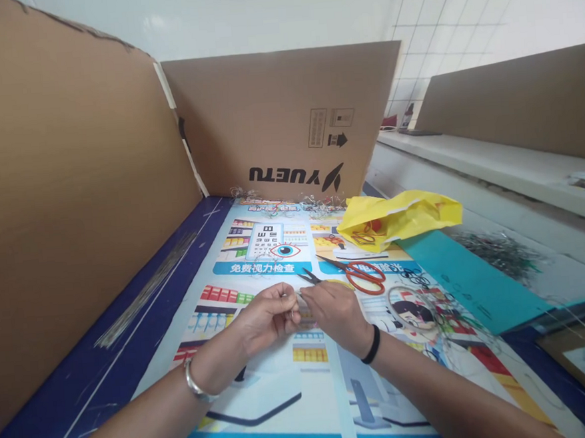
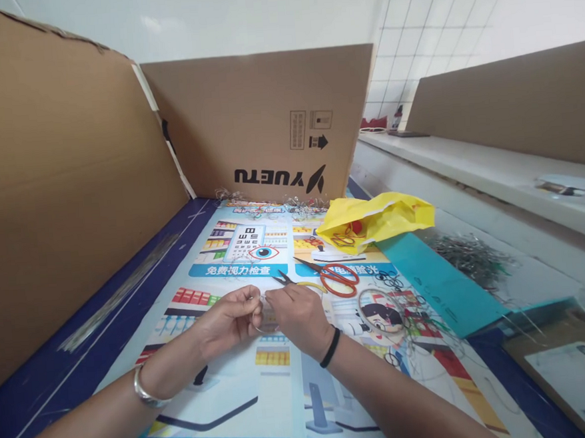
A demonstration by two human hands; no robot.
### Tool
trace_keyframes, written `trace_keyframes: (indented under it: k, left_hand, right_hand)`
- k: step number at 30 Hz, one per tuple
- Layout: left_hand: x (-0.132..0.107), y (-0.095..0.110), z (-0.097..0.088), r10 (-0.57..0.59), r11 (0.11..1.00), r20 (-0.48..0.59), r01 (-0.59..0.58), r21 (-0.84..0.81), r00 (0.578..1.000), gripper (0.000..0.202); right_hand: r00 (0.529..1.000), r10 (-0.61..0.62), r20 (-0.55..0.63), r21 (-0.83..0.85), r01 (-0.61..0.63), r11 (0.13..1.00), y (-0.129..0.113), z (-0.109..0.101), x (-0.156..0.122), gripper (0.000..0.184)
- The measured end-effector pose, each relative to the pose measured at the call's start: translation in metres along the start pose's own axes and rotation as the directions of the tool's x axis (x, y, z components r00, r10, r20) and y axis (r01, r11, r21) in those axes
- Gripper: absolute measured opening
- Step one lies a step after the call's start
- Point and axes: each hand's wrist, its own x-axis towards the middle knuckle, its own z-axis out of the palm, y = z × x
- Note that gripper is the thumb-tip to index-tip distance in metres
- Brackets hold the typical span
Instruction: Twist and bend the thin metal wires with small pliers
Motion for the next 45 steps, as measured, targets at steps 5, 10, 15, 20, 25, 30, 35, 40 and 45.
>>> trace_keyframes:
  k: [5, 10, 15, 20, 25, 30, 35, 40, 45]
  left_hand:
    - [0.0, -0.004, 0.003, 0.029, 0.999, 0.008, -0.028, -0.036, 1.0, 0.02]
    - [0.0, -0.003, 0.0, 0.026, 0.999, 0.011, -0.025, -0.032, 1.0, 0.02]
    - [0.002, 0.008, -0.01, 0.035, 0.983, -0.003, -0.034, 0.181, 0.999, 0.016]
    - [0.002, 0.021, -0.013, 0.203, 0.807, -0.054, -0.136, 0.574, 0.978, 0.019]
    - [0.003, 0.022, -0.009, 0.284, 0.64, -0.072, -0.133, 0.757, 0.956, 0.016]
    - [0.002, 0.023, -0.011, 0.259, 0.55, -0.075, -0.083, 0.831, 0.963, 0.018]
    - [0.002, 0.021, -0.01, 0.262, 0.525, -0.082, -0.071, 0.848, 0.962, 0.017]
    - [0.003, 0.024, -0.013, 0.256, 0.62, -0.145, -0.048, 0.783, 0.956, 0.019]
    - [0.004, 0.031, -0.022, 0.29, 0.74, -0.201, -0.086, 0.667, 0.936, 0.022]
  right_hand:
    - [0.999, 0.047, -0.004, 0.039, -0.047, 0.998, -0.002, -0.001, 0.001, 0.02]
    - [1.0, 0.027, -0.009, 0.02, -0.027, 0.999, 0.0, -0.002, 0.002, 0.02]
    - [0.999, -0.027, 0.033, -0.012, 0.027, 1.0, 0.003, -0.003, 0.001, 0.018]
    - [0.997, 0.06, 0.037, 0.096, -0.064, 0.993, 0.003, 0.001, -0.001, 0.017]
    - [0.988, 0.127, 0.088, 0.173, -0.14, 0.975, 0.005, 0.007, -0.004, 0.015]
    - [0.972, 0.147, 0.184, 0.2, -0.184, 0.962, 0.004, 0.009, -0.005, 0.014]
    - [0.967, 0.138, 0.214, 0.199, -0.182, 0.963, 0.003, 0.01, -0.005, 0.014]
    - [0.973, 0.167, 0.16, 0.13, -0.189, 0.973, 0.008, 0.0, 0.001, 0.022]
    - [0.894, 0.322, 0.313, -0.29, -0.232, 0.928, 0.015, -0.013, 0.008, 0.04]
